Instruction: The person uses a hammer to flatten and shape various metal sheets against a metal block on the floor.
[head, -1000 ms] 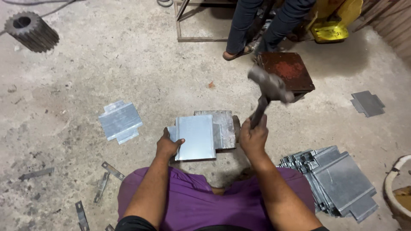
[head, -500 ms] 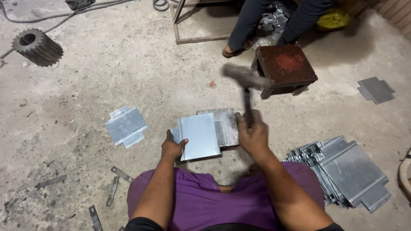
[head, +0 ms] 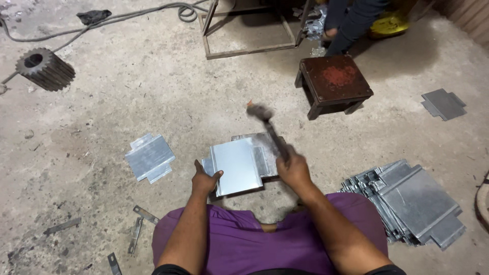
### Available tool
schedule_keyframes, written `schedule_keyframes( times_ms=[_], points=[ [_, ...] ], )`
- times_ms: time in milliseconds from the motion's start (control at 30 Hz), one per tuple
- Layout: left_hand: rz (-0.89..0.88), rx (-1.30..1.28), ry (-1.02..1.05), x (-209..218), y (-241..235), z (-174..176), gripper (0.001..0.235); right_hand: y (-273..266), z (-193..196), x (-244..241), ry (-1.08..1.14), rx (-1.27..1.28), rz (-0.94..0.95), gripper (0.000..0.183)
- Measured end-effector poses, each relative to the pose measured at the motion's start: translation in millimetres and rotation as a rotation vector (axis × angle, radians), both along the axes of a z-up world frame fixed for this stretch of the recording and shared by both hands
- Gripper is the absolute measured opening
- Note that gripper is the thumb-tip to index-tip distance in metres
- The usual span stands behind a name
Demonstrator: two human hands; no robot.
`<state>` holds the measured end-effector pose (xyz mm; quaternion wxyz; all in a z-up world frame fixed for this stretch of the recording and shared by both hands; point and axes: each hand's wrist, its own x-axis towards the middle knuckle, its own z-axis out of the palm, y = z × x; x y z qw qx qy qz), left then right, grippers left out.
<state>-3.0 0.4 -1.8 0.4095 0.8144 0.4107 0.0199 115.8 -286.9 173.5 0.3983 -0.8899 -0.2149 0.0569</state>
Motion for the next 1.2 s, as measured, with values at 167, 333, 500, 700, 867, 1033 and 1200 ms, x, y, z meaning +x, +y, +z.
schedule_keyframes(
  times_ms=[167,333,500,700,867,1033,1200],
  points=[
    [0.009,0.001,0.029,-4.1,-2.0,-10.7,0.128,-3.0,8.1,12.9,-0.461,0.557,-0.017,0.013],
    [-0.010,0.015,-0.028,2.5,6.3,-24.5,0.122,-8.2,-81.0,13.0,-0.400,0.320,-0.136,0.017],
    [0.042,0.003,-0.130,3.8,6.2,-16.2,0.109,-19.1,-78.5,5.0,-0.125,-0.222,0.093,0.043],
    [0.033,0.070,-0.005,0.9,5.3,-10.8,0.122,-7.5,31.7,9.0,-0.292,0.330,-0.082,0.016],
    [0.031,0.061,-0.046,0.9,9.0,-15.3,0.112,-6.6,6.6,15.9,-0.402,0.764,-0.061,0.012],
    [0.030,0.059,-0.043,1.1,9.0,-15.1,0.112,-14.4,-93.2,-0.8,-0.247,0.144,0.052,0.018],
    [0.056,0.042,-0.231,-4.8,0.4,-7.1,0.111,-6.8,-42.4,-7.5,-0.033,-0.101,0.069,0.079]
  ],
)
